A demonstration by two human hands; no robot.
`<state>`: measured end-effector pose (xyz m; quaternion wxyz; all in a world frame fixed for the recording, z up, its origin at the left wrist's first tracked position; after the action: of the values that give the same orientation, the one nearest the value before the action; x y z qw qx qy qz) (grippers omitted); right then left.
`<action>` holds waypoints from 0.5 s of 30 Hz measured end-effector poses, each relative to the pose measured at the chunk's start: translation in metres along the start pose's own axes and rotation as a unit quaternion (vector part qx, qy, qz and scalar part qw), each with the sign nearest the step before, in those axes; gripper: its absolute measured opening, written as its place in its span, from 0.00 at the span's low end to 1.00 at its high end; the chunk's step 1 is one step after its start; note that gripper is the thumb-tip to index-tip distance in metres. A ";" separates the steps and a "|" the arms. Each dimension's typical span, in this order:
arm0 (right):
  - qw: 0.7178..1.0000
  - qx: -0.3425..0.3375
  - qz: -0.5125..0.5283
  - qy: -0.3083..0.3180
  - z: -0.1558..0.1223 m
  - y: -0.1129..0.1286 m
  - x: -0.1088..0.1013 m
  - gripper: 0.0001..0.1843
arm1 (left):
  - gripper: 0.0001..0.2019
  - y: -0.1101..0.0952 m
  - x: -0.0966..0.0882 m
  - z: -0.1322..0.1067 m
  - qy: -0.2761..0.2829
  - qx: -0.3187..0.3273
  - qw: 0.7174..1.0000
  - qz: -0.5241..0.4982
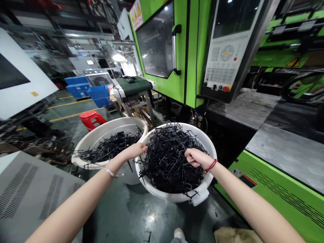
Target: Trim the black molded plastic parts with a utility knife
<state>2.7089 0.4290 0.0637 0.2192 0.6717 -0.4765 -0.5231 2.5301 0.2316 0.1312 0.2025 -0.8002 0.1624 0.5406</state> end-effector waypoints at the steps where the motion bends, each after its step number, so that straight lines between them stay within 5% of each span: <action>1: 1.000 -0.015 -0.013 -0.006 -0.003 0.006 0.000 0.13 | 0.14 0.001 0.003 0.000 0.011 -0.002 1.000 -0.008; 9: 0.970 -0.101 -0.207 -0.072 -0.016 0.055 0.019 0.12 | 0.15 0.005 0.025 0.010 0.030 -0.008 0.995 -0.100; 15: 0.933 -0.073 -0.347 -0.065 0.009 0.054 0.021 0.14 | 0.16 -0.002 0.066 0.013 0.051 -0.022 0.984 -0.170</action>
<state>2.6789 0.3887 0.0928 0.0408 0.7419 -0.1872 -0.6425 2.5444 0.2371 0.0654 0.2649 -0.8468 0.0220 0.4607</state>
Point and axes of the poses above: each hand's wrist, its own z-axis towards the middle knuckle, its own x-axis out of the palm, y = z × x, the point moved 7 cm from there along z, towards the middle knuckle, and after that the axes turned 9 degrees about -x, right-handed, at the moved point
